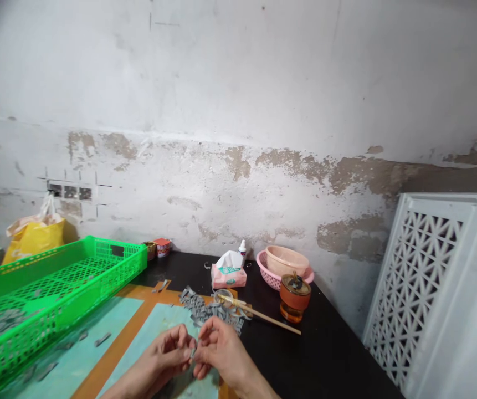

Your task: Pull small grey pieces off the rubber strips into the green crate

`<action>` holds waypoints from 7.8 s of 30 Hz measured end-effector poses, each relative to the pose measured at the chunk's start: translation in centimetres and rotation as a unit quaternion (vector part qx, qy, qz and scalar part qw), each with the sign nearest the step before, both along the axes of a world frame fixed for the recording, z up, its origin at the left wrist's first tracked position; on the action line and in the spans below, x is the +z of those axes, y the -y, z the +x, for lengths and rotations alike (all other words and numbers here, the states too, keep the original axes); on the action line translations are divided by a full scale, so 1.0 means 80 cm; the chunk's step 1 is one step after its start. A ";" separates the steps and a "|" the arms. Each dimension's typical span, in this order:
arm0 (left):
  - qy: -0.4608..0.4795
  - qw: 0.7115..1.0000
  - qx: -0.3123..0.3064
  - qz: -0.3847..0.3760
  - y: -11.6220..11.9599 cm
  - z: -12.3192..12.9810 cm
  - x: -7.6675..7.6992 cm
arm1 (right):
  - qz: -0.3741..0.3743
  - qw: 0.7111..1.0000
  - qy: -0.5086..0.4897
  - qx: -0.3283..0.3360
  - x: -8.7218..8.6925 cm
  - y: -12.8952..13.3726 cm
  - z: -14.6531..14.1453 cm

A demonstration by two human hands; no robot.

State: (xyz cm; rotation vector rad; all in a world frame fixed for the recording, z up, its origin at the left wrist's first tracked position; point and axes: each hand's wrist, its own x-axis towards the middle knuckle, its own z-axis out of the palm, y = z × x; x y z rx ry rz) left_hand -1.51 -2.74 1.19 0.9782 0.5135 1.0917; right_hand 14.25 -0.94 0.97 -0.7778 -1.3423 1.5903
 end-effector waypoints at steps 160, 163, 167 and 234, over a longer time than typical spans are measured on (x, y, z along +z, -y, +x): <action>-0.371 0.860 0.145 0.319 0.008 -0.013 0.024 | 0.111 0.992 -0.060 -0.013 0.006 0.005 0.001; -0.375 0.854 0.155 0.325 0.007 -0.016 0.022 | 0.126 0.991 -0.042 -0.011 0.007 0.003 0.002; -0.393 0.842 0.147 0.338 0.006 -0.020 0.019 | 0.138 0.990 -0.022 -0.011 0.009 0.005 0.002; -0.433 0.832 0.218 0.268 -0.018 -0.006 -0.005 | 0.397 0.833 0.337 -0.188 0.003 0.003 0.002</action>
